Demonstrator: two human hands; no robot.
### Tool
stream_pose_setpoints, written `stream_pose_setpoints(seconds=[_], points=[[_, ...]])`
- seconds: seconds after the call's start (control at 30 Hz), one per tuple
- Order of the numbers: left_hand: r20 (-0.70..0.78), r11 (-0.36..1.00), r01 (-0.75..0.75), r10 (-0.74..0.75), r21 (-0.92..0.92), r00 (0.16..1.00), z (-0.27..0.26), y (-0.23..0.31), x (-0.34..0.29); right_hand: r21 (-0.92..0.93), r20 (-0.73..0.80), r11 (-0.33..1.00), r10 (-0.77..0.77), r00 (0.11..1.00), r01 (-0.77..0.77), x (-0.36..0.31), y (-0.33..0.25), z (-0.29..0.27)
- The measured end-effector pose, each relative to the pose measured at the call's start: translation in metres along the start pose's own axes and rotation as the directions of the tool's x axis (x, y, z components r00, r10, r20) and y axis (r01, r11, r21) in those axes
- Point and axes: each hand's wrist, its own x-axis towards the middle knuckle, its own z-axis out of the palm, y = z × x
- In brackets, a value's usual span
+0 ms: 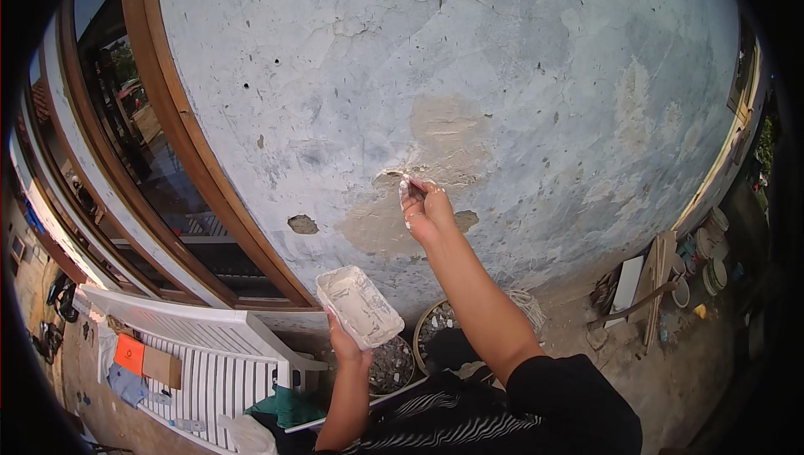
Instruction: Applying wall putty with a spatula to repair damaged spots on an exterior wall.
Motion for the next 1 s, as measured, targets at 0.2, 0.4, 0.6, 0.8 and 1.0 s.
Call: stream_pose_setpoints(seconds=[0.2,0.4,0.6,0.8,1.0], points=[[-0.001,1.0,-0.005,0.005,0.002,1.0,-0.007,0.004,-0.001,0.136,0.07,0.983,-0.135,0.988,0.125,-0.019,-0.054,0.002],[-0.018,1.0,0.012,-0.012,-0.007,1.0,-0.003,0.0,0.0,-0.027,0.092,0.997,-0.065,0.994,0.068,-0.051,-0.022,-0.039],[0.023,1.0,0.01,-0.01,0.004,1.0,0.0,-0.008,0.005,-0.213,0.048,0.977,0.004,0.999,0.007,-0.03,0.023,-0.034],[0.026,1.0,0.022,-0.022,-0.009,0.999,0.003,-0.01,0.004,-0.064,0.099,0.992,-0.106,0.989,0.113,-0.024,-0.003,-0.001],[-0.01,1.0,0.016,-0.016,-0.014,1.0,-0.005,-0.002,0.0,0.004,0.218,0.978,-0.204,0.954,0.208,-0.044,-0.018,-0.008]])
